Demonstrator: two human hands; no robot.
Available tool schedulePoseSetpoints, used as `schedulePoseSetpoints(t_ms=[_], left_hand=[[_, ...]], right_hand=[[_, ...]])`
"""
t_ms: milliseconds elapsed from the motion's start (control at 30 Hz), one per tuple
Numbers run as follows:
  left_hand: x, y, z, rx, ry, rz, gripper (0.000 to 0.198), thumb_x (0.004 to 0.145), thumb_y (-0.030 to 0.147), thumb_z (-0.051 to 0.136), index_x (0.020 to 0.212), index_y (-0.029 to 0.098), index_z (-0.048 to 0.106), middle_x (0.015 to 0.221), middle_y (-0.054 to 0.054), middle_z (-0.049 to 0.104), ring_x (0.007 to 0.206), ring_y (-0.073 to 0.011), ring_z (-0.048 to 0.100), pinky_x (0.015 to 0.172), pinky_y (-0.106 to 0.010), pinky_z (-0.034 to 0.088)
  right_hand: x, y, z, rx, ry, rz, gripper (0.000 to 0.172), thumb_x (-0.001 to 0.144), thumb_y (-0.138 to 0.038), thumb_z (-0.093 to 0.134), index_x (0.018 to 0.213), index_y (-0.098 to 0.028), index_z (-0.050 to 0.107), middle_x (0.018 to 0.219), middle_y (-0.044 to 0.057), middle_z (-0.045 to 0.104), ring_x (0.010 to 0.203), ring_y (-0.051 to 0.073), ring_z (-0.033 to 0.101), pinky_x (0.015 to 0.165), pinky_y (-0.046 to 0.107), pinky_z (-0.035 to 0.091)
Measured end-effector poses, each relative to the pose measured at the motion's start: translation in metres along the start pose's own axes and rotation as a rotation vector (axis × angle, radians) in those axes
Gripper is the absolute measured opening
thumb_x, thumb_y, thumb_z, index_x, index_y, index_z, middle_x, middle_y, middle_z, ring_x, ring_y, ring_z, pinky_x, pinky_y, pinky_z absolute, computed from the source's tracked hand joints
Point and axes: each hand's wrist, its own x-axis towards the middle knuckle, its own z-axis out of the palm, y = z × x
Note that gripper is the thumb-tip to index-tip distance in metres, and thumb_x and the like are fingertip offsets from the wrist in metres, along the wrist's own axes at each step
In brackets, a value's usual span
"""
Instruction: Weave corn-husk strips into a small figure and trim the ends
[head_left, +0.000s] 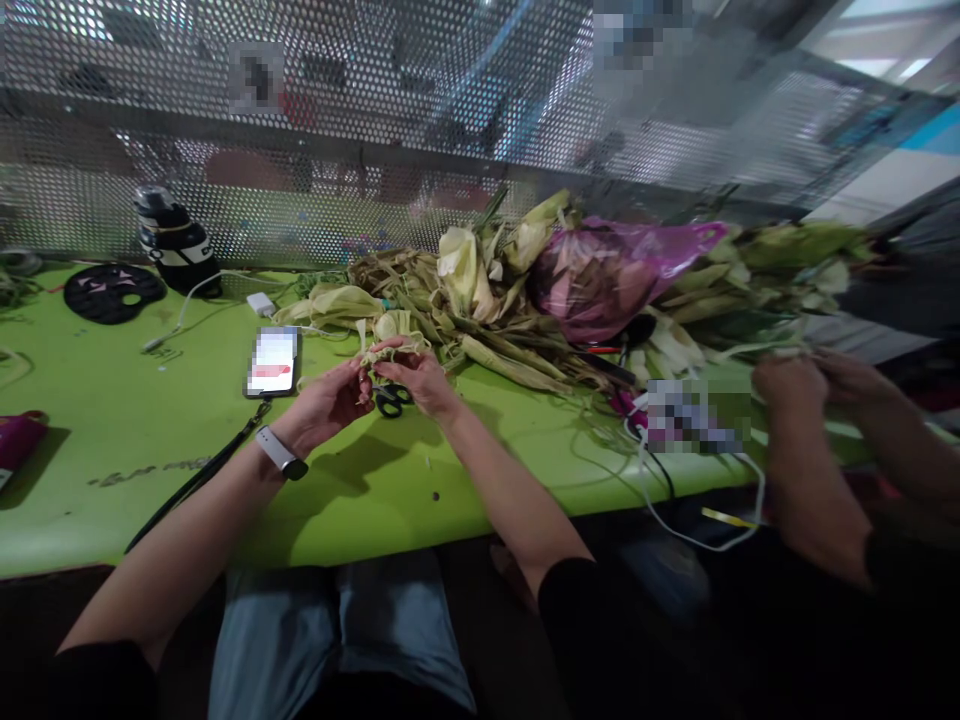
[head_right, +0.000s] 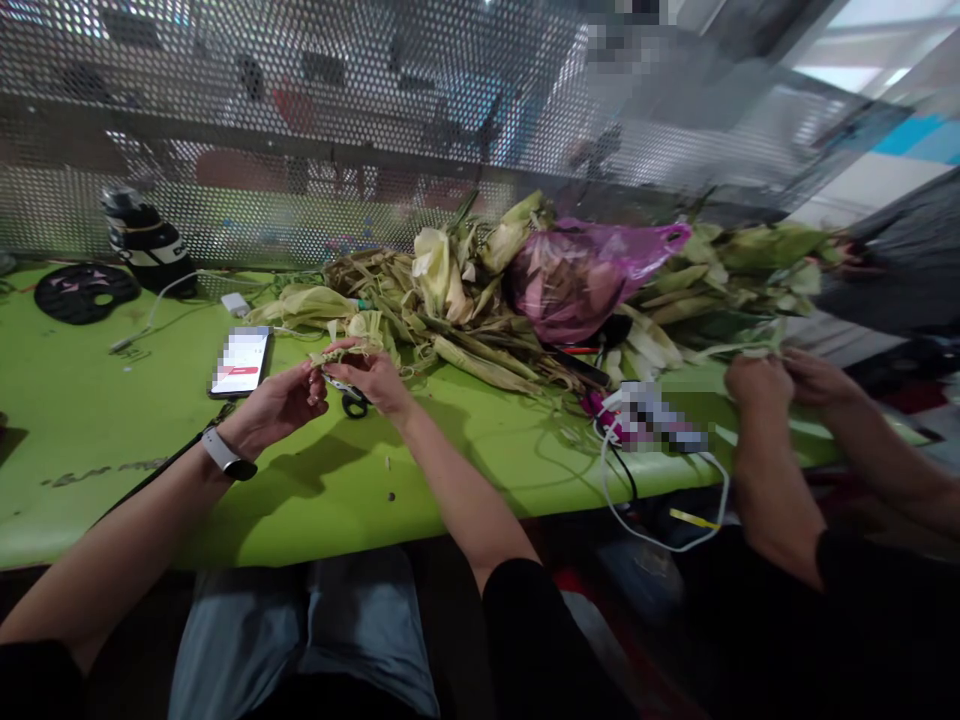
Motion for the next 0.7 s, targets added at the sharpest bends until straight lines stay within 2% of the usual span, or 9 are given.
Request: schedulePoseSetpoints(t_ms=[133,233,333,433,500,600,700], left_hand=[[-0.001,0.000,0.001,-0.037,0.012,0.067,0.011,0.088,0.021,0.061,0.079,0.014,0.059,0.066,0.001,0.061,0.055,-0.0072,0.056,0.060,-0.021,0.052],[0.000,0.001,-0.003,-0.122,0.024,0.141,0.009,0.087,0.020,0.063,0.080,0.015,0.059,0.068,0.001,0.062,0.058,-0.0065,0.057,0.062,-0.020,0.052],[0.004,0.003,-0.009,-0.155,0.065,0.179,0.009,0.085,0.020,0.065,0.081,0.015,0.060,0.072,0.000,0.064,0.062,-0.0063,0.059,0.065,-0.019,0.053],[0.008,0.002,-0.014,-0.134,0.093,0.186,0.010,0.084,0.021,0.067,0.081,0.015,0.060,0.077,-0.001,0.066,0.065,-0.0062,0.061,0.068,-0.019,0.054],[0.009,0.001,-0.016,-0.137,0.126,0.183,0.010,0.084,0.021,0.068,0.082,0.015,0.061,0.078,-0.001,0.067,0.066,-0.0063,0.061,0.068,-0.019,0.055],[0.010,0.003,-0.015,-0.161,0.194,0.171,0.010,0.086,0.020,0.065,0.079,0.014,0.060,0.075,-0.002,0.066,0.064,-0.0065,0.060,0.066,-0.018,0.054],[0.009,0.007,-0.013,-0.181,0.249,0.163,0.011,0.088,0.018,0.062,0.078,0.014,0.059,0.074,-0.002,0.065,0.063,-0.0070,0.060,0.065,-0.019,0.054]], right_hand=[[0.004,0.003,-0.004,0.038,0.000,0.018,0.037,0.062,-0.035,0.082,0.094,-0.021,0.067,0.086,0.000,0.072,0.081,0.014,0.066,0.085,0.031,0.053],[0.009,0.007,-0.009,0.057,0.042,0.051,0.037,0.062,-0.036,0.080,0.093,-0.020,0.068,0.087,0.000,0.072,0.082,0.013,0.065,0.081,0.029,0.053],[0.016,0.013,-0.015,0.025,0.137,0.095,0.031,0.063,-0.036,0.076,0.087,-0.018,0.069,0.082,0.000,0.071,0.075,0.011,0.064,0.073,0.026,0.052],[0.029,0.012,-0.025,-0.047,0.257,0.181,0.027,0.058,-0.032,0.077,0.078,-0.017,0.067,0.072,-0.001,0.069,0.064,0.010,0.060,0.063,0.024,0.049],[0.043,0.005,-0.037,-0.107,0.298,0.185,0.026,0.059,-0.032,0.075,0.079,-0.017,0.068,0.072,-0.001,0.069,0.061,0.010,0.059,0.059,0.023,0.047],[0.075,-0.012,-0.061,-0.204,0.415,0.074,0.022,0.066,-0.031,0.069,0.084,-0.019,0.067,0.074,-0.002,0.068,0.061,0.009,0.058,0.059,0.022,0.046],[0.115,-0.023,-0.080,-0.468,0.434,-0.022,0.019,0.075,-0.028,0.061,0.089,-0.017,0.067,0.076,0.000,0.067,0.066,0.012,0.059,0.065,0.026,0.048]])
